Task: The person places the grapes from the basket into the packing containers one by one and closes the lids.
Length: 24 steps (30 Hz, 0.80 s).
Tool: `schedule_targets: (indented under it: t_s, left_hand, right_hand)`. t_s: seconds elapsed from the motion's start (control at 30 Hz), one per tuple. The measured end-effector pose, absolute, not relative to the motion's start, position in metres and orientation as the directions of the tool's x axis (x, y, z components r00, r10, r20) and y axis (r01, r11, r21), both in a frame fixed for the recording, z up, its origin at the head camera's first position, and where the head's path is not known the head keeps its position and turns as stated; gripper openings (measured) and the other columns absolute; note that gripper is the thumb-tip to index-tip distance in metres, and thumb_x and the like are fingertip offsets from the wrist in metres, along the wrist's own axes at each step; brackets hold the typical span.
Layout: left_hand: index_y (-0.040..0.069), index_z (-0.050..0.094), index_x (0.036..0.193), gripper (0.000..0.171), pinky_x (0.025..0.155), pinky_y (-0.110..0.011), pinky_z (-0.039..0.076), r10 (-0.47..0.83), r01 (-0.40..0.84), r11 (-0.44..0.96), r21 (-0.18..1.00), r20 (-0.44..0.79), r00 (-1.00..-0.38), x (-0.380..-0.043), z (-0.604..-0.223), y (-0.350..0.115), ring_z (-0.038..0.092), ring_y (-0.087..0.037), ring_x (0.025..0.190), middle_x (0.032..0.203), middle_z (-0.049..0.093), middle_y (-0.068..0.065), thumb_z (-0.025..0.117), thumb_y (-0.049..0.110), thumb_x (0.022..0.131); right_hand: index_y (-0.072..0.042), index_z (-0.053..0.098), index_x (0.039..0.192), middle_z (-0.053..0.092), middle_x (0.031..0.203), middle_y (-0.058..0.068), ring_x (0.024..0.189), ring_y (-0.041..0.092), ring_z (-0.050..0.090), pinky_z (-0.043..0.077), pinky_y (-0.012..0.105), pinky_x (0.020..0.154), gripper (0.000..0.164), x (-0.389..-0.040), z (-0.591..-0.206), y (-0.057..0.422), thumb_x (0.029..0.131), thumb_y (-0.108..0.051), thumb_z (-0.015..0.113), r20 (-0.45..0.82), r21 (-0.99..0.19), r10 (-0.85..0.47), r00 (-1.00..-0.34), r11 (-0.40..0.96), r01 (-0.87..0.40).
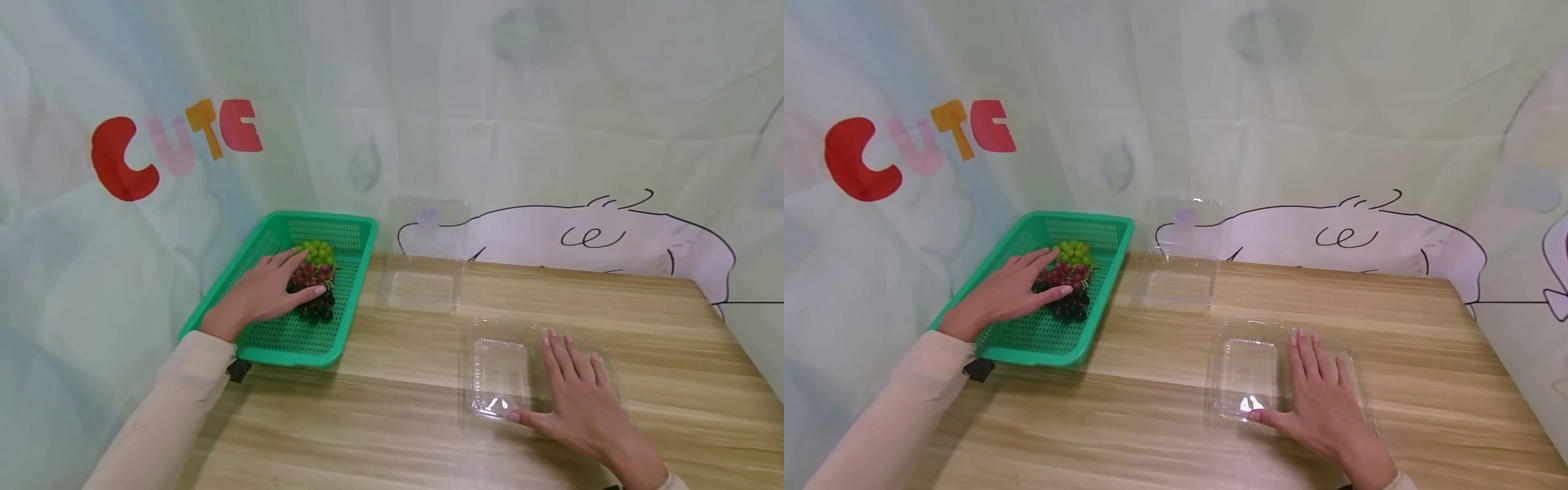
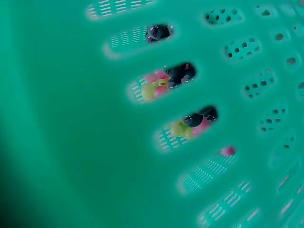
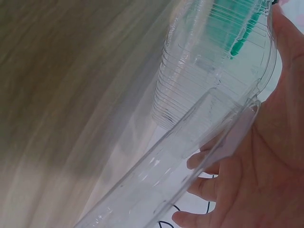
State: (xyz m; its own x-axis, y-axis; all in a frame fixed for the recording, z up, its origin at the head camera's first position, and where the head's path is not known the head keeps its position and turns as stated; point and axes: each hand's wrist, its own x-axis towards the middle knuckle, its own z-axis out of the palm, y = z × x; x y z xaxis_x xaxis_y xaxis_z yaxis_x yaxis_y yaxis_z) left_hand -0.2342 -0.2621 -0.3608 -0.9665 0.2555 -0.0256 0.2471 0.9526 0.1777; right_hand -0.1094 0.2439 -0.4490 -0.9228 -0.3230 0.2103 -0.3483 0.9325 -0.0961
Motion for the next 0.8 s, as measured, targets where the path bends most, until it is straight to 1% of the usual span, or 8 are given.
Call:
schedule_targets:
  t_s: [0.2, 0.27, 0.5, 0.8]
  left_hand:
    - [0.015, 0.019, 0.154, 0.094, 0.105, -0.068, 0.025, 0.263, 0.251, 0.953, 0.168, -0.053, -0.963, -0.231, -0.356, -0.262, 0.020, -0.048, 0.139, 0.157, 0.019, -0.018, 0.036, 0.077, 0.085]
    - [0.015, 0.020, 0.154, 0.094, 0.105, -0.068, 0.026, 0.265, 0.252, 0.954, 0.160, -0.063, -0.962, -0.231, -0.354, -0.263, 0.021, -0.048, 0.139, 0.157, 0.020, -0.018, 0.036, 0.078, 0.085]
    - [0.012, 0.022, 0.153, 0.094, 0.105, -0.068, 0.026, 0.278, 0.266, 0.955, 0.133, -0.085, -0.957, -0.231, -0.339, -0.265, 0.021, -0.051, 0.138, 0.155, 0.022, -0.021, 0.037, 0.076, 0.086]
    - [0.009, 0.023, 0.152, 0.095, 0.106, -0.068, 0.025, 0.287, 0.275, 0.956, 0.105, -0.119, -0.950, -0.236, -0.329, -0.266, 0.021, -0.051, 0.138, 0.154, 0.023, -0.023, 0.038, 0.076, 0.086]
  right_hand:
    - [0.001, 0.015, 0.151, 0.010, 0.160, 0.017, 0.147, 0.036, 0.009, 0.004, 0.063, 0.114, 0.120, -0.109, -0.449, 0.243, 0.073, -0.082, 0.052, 0.195, -0.096, -0.323, -0.926, 0.934, -0.345]
    - [0.001, 0.015, 0.151, 0.010, 0.160, 0.017, 0.147, 0.037, 0.009, 0.003, 0.062, 0.114, 0.120, -0.109, -0.448, 0.243, 0.073, -0.082, 0.052, 0.191, -0.095, -0.322, -0.927, 0.934, -0.344]
    - [0.000, 0.013, 0.152, 0.013, 0.159, 0.017, 0.146, 0.037, 0.012, 0.009, 0.063, 0.113, 0.121, -0.110, -0.446, 0.243, 0.072, -0.082, 0.052, 0.191, -0.093, -0.317, -0.929, 0.936, -0.339]
    - [0.001, 0.015, 0.151, 0.013, 0.159, 0.018, 0.146, 0.037, 0.011, 0.010, 0.064, 0.112, 0.121, -0.109, -0.446, 0.243, 0.072, -0.083, 0.051, 0.182, -0.102, -0.317, -0.931, 0.936, -0.338]
